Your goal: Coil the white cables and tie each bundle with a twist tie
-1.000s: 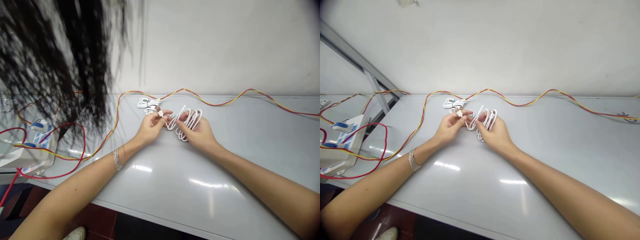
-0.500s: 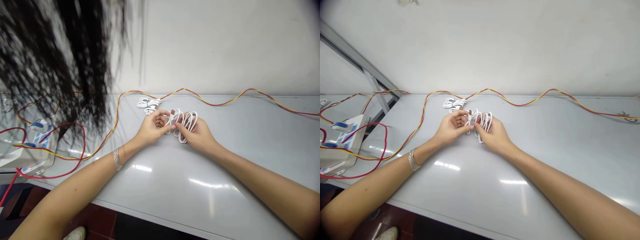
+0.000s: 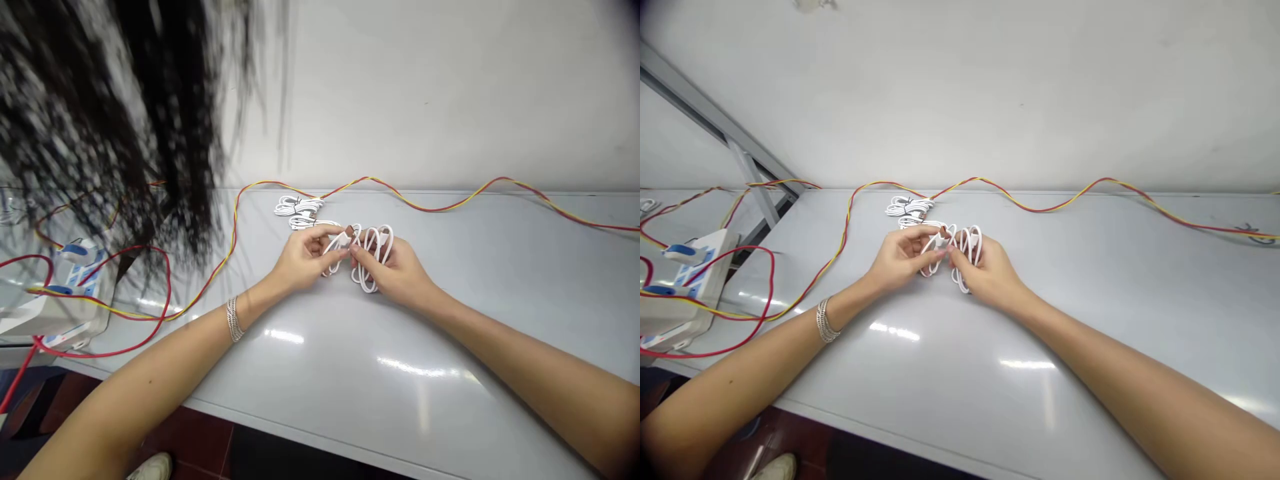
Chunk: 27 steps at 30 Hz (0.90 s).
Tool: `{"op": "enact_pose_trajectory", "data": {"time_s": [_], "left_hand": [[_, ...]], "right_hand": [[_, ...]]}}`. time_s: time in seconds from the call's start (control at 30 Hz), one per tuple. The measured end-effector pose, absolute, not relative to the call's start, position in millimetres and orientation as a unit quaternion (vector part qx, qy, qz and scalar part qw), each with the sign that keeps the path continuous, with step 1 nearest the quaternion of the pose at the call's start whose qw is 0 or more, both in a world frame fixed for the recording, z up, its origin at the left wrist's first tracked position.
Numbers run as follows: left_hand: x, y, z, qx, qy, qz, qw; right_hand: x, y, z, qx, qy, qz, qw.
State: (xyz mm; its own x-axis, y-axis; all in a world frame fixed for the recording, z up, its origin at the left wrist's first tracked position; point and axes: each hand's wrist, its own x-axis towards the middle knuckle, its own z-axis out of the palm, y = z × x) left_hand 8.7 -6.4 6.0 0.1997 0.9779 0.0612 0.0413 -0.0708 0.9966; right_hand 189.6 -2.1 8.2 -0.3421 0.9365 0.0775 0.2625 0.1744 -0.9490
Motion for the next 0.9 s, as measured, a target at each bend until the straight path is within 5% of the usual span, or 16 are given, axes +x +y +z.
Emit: {"op": "enact_pose_trajectory", "data": {"time_s": [0.27, 0.53, 0.9], "left_hand": [[9.1, -5.5, -0.2, 0.625, 0.467, 0.479, 0.403], [1.7, -0.5, -1.3, 0.62, 0.429, 0.497, 0.43], [2.2, 0.7, 6.2, 0.638, 0.53, 0.482, 0.283]], "right_hand": [[188.3, -4.2, 9.3, -0.443, -0.695, 0.444, 0.351], [186.2, -1.4, 6.7, -0.502, -0.57, 0.484, 0.434], [188.0, -3.7, 1.3, -0.464, -0.629, 0.482, 0.396]]}}
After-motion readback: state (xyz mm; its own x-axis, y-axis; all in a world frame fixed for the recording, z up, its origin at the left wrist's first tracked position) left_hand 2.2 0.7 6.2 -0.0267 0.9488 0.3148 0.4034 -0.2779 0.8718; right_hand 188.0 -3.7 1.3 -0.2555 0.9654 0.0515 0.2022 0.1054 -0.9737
